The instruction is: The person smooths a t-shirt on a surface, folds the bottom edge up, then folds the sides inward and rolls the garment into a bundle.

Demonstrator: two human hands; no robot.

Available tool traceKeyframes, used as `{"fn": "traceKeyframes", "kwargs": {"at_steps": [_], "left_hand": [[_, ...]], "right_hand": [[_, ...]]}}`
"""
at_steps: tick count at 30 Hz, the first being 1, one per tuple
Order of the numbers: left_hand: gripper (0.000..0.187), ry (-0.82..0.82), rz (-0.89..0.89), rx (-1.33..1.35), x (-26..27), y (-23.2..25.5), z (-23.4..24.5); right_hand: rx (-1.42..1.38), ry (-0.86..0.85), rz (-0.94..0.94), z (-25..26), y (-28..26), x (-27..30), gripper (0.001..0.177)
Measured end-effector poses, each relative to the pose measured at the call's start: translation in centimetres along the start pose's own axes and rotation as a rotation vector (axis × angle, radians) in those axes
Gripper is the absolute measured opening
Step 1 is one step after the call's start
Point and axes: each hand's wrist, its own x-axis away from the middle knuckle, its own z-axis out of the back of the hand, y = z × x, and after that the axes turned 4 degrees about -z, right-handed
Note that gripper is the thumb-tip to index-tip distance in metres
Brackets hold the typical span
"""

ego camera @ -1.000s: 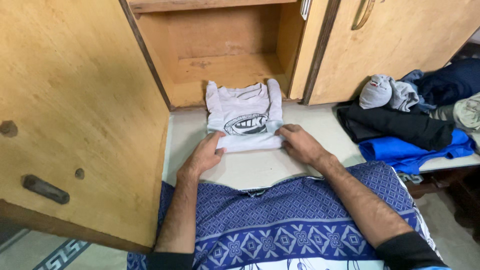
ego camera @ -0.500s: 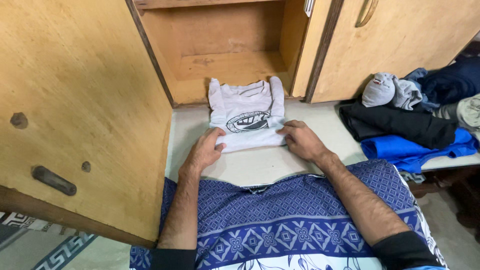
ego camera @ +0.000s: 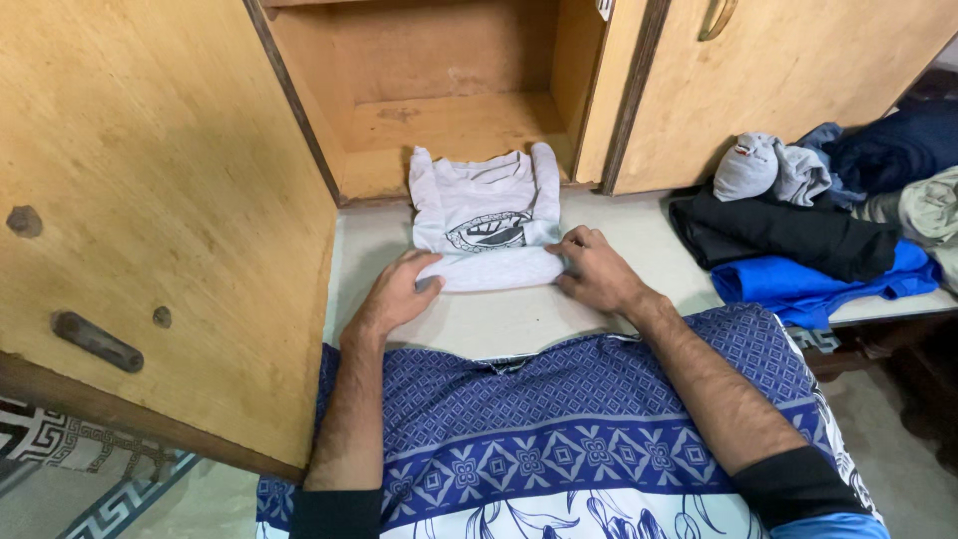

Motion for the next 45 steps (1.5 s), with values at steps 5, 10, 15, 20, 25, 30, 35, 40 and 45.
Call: {"fn": "traceKeyframes", "kwargs": {"at_steps": [5,10,15,20,25,30,35,40,45], "left_hand": [[0.040,-0.028,0.227,-0.156,0.1,0.4,-1.1],[0.042,0.038,0.185,-0.115,-0.2,1.3,-0.6],[0.037,0.120,-0.043,-0.108,0.3,1.5,0.6],[0.042,-0.041,-0.016,0.051,1.4,2.8,1.6],[0.033,-0.133,0.094,0.113,1.5,2.6,2.2],[0.032,-0.082,0.030,0.115,1.2,2.2,1.4],[0.032,-0.120,0.089,0.118,1.2,2.4,1.8],[0.045,-0.081,-0.073,0.100,1.3,2.1,2.6],[0.045,-0.270,-0.023,0.105,1.6,1.7,1.8]], "right_hand": [[-0.048,0.043,0.034,-1.8,1.5,-0.8,0.046],[-0.024,0.081,0.050,-1.4,0.8,-0.8,0.044],[-0.095,0.151,0.034,1.4,-1.1,0.8,0.058],[0.003,0.014,0.008,1.2,-1.0,0.7,0.047],[-0.058,-0.030,0.044,0.6,0.7,0.4,0.048],[-0.122,-0.014,0.090,-0.3,1.8,0.1,0.044],[-0.106,0.001,0.081,0.4,1.3,0.3,0.039],[-0.074,0.026,0.155,1.6,0.3,0.8,0.035],[-0.059,-0.119,0.148,1.6,-1.0,1.1,0.036]]}}
